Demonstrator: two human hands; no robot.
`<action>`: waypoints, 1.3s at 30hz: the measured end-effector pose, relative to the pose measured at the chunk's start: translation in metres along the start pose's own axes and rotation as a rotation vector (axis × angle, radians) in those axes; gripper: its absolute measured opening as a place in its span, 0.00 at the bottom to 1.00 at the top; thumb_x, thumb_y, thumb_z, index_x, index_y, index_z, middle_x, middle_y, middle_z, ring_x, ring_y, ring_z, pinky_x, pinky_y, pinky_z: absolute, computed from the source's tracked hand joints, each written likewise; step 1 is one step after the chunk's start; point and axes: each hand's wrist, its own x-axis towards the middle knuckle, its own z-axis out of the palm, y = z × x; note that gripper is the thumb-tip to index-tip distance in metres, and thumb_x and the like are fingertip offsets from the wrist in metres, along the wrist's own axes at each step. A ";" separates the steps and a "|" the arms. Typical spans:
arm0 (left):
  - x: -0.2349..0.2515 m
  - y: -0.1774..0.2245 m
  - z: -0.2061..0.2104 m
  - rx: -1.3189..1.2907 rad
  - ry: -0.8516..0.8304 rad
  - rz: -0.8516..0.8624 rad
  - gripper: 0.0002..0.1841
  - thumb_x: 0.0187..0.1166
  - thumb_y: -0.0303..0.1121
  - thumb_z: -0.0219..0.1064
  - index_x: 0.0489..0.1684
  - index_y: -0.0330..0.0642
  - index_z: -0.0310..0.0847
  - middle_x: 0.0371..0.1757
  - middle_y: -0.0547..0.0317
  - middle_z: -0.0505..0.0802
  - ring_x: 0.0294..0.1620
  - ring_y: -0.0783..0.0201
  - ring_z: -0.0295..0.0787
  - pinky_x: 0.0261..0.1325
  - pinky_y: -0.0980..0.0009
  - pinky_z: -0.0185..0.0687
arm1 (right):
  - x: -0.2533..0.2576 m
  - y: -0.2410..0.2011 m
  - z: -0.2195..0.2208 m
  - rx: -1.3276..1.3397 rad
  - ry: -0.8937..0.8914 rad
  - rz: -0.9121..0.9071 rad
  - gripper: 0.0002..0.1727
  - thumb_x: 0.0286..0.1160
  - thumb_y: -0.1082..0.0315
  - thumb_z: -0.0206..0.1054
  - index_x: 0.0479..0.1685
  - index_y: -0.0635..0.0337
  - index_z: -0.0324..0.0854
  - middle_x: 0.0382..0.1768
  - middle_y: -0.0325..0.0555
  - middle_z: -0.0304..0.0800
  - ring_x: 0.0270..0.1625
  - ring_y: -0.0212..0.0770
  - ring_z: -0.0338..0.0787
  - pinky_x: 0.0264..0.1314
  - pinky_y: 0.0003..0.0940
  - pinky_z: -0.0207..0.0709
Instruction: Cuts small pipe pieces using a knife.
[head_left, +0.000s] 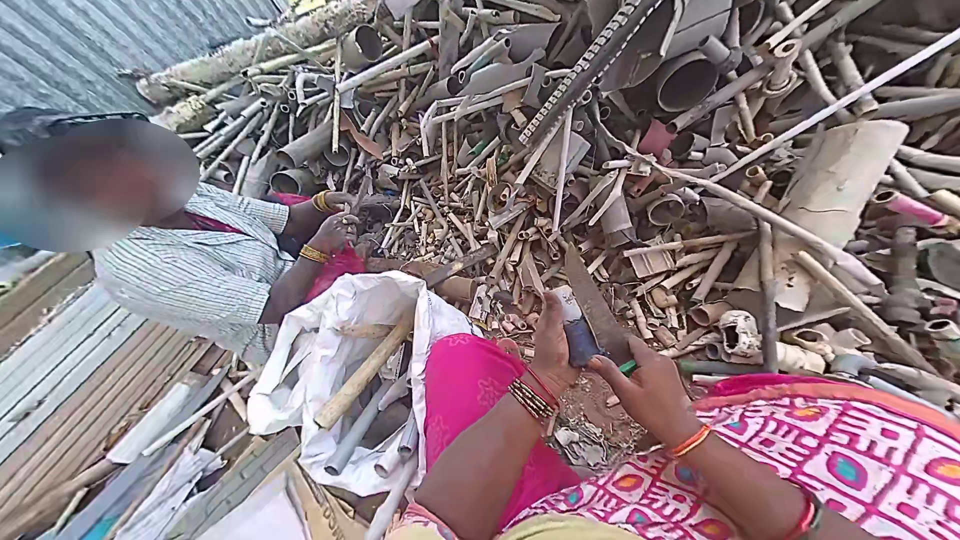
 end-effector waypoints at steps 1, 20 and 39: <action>0.000 0.003 0.000 0.040 0.000 -0.019 0.24 0.95 0.51 0.32 0.63 0.45 0.68 0.40 0.60 0.87 0.39 0.69 0.88 0.44 0.70 0.87 | 0.001 0.001 0.001 0.013 -0.007 -0.013 0.39 0.73 0.38 0.59 0.45 0.76 0.83 0.26 0.56 0.86 0.29 0.50 0.87 0.33 0.52 0.75; 0.018 0.016 -0.005 0.671 0.116 0.367 0.20 0.85 0.35 0.63 0.61 0.21 0.75 0.42 0.47 0.88 0.44 0.69 0.82 0.55 0.69 0.78 | 0.014 0.000 0.029 0.858 -0.257 0.313 0.11 0.87 0.64 0.46 0.35 0.45 0.71 0.08 0.21 0.69 0.08 0.19 0.69 0.13 0.14 0.67; 0.042 -0.021 -0.015 0.581 0.265 0.240 0.15 0.95 0.36 0.47 0.61 0.34 0.73 0.29 0.59 0.81 0.23 0.69 0.80 0.33 0.71 0.83 | 0.013 0.001 0.014 0.766 -0.395 0.305 0.10 0.88 0.62 0.59 0.45 0.60 0.76 0.17 0.26 0.68 0.15 0.20 0.68 0.21 0.17 0.67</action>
